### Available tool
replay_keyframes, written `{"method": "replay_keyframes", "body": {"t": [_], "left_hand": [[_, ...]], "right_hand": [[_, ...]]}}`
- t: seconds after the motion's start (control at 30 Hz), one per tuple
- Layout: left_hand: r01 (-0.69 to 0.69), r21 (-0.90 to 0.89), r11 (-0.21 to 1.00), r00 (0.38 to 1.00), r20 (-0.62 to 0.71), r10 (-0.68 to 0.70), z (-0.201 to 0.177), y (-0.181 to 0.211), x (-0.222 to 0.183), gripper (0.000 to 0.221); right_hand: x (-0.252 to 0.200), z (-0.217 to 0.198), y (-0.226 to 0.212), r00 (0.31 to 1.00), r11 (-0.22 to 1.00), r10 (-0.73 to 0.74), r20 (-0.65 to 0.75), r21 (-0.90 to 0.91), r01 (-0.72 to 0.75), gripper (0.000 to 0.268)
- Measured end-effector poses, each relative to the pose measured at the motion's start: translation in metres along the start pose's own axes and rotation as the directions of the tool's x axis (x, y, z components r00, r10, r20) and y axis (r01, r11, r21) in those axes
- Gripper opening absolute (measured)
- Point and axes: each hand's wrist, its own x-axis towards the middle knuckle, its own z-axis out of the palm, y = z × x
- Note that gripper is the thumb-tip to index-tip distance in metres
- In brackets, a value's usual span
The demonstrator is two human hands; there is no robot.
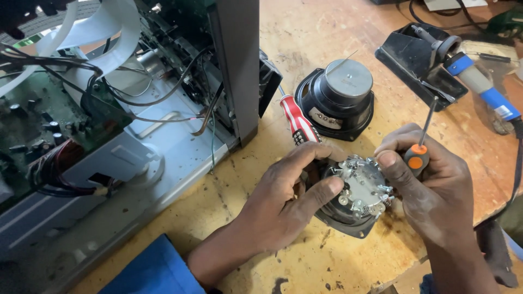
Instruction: Disassembling the internal components of a stereo system by removing screws and detaching wiring.
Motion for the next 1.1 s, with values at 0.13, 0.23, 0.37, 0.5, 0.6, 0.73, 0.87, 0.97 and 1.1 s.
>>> {"method": "replay_keyframes", "body": {"t": [0.13,0.23,0.37,0.5,0.6,0.73,0.87,0.97,1.1], "left_hand": [[0.038,0.017,0.999,0.999,-0.025,-0.037,0.002,0.0,0.001,0.053],[0.025,0.02,0.999,0.999,-0.029,-0.024,0.002,-0.001,-0.001,0.059],[0.019,0.008,1.0,1.0,-0.009,-0.019,0.0,0.002,-0.005,0.052],[0.006,0.052,0.999,1.0,0.009,-0.007,0.0,0.007,-0.007,0.059],[-0.007,0.064,0.998,1.0,-0.019,0.009,0.002,0.006,-0.007,0.058],[-0.037,0.102,0.994,0.998,-0.042,0.042,0.004,0.009,-0.007,0.06],[-0.086,0.13,0.988,0.989,-0.11,0.1,0.004,0.01,-0.008,0.05],[-0.152,0.13,0.98,0.971,-0.163,0.173,0.007,0.015,-0.009,0.041],[-0.319,0.179,0.931,0.927,-0.147,0.346,0.008,0.025,-0.017,0.035]], "right_hand": [[0.0,-0.001,0.011,0.998,0.999,-0.051,-0.037,0.01,0.052,0.02],[0.0,-0.001,0.012,0.995,0.995,-0.089,-0.035,0.048,0.091,0.024],[-0.003,-0.002,0.011,0.995,0.996,-0.077,-0.059,0.043,0.079,0.025],[-0.002,-0.005,0.016,0.998,0.992,-0.018,-0.059,0.12,0.025,0.028],[0.0,-0.007,0.017,0.997,0.987,-0.069,-0.022,0.142,0.071,0.027],[-0.001,-0.009,0.02,1.0,0.981,0.002,-0.024,0.195,0.003,0.027],[-0.002,-0.006,0.014,0.995,0.977,0.054,-0.081,0.211,-0.036,0.03],[-0.009,-0.003,-0.004,0.988,0.999,-0.02,-0.155,-0.052,0.012,0.03],[-0.032,0.021,-0.053,0.978,0.905,-0.082,-0.194,-0.425,-0.008,0.027]]}}
